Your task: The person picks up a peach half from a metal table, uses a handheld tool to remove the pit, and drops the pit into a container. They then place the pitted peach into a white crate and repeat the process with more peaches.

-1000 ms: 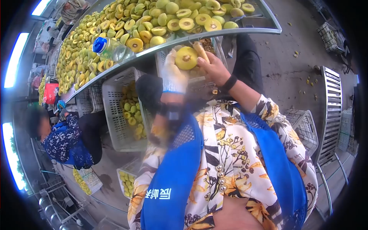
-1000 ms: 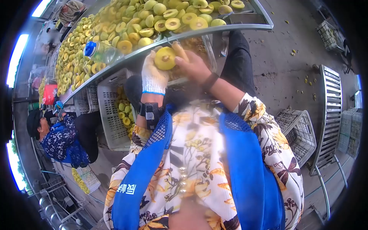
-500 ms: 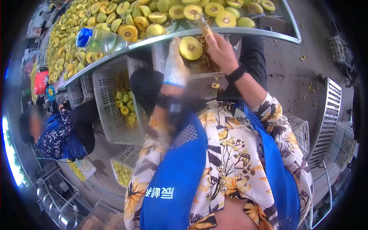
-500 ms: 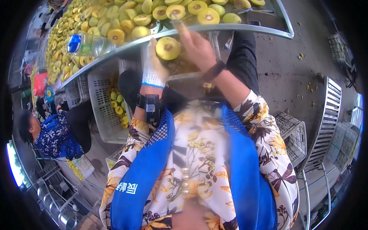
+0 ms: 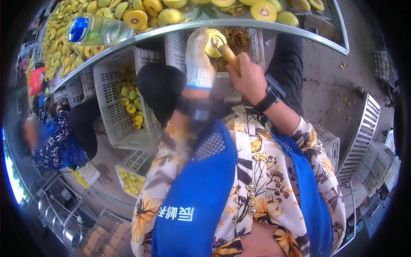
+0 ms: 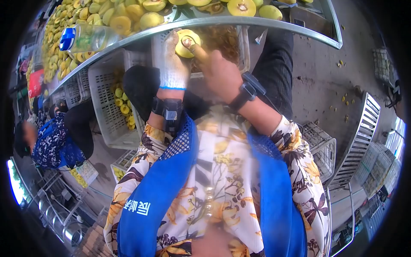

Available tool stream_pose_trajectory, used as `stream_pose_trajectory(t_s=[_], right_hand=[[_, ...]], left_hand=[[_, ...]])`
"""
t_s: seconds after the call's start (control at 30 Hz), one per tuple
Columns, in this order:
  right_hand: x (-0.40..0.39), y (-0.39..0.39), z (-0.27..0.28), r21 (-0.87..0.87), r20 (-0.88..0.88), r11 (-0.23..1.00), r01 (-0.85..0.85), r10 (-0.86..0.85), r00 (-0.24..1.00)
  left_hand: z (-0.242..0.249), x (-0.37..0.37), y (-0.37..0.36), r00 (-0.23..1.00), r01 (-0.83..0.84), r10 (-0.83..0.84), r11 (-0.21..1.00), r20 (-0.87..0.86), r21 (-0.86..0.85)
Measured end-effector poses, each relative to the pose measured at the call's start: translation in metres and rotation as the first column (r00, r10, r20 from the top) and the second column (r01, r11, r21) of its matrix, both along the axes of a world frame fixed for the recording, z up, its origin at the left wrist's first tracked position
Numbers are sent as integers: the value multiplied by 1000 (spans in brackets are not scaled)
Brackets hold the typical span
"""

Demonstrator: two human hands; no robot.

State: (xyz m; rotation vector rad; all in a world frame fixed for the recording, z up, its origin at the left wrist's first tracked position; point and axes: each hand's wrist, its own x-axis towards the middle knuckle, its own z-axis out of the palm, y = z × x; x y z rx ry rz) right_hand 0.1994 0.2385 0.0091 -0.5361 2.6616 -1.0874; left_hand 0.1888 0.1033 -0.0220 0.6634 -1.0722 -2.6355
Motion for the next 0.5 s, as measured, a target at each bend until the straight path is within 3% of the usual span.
stream_pose_trajectory(t_s=[0.03, 0.13, 0.23, 0.5], right_hand=[[1, 0, 1, -6, -20, 1000, -19, 19, 1000], [3, 0, -10, -55, 153, 998, 32, -23, 988], [6, -2, -11, -82, 157, 995, 55, -41, 987], [17, -6, -9, -101, 146, 987, 126, -111, 983]], left_hand=[[1, 0, 1, 1000, -2, 2, 1000, -15, 5], [3, 1, 4, 999, -28, 26, 997, -22, -69], [6, 2, 6, 999, -28, 23, 988, -32, -154], [21, 5, 12, 992, -66, 52, 990, -111, -126]])
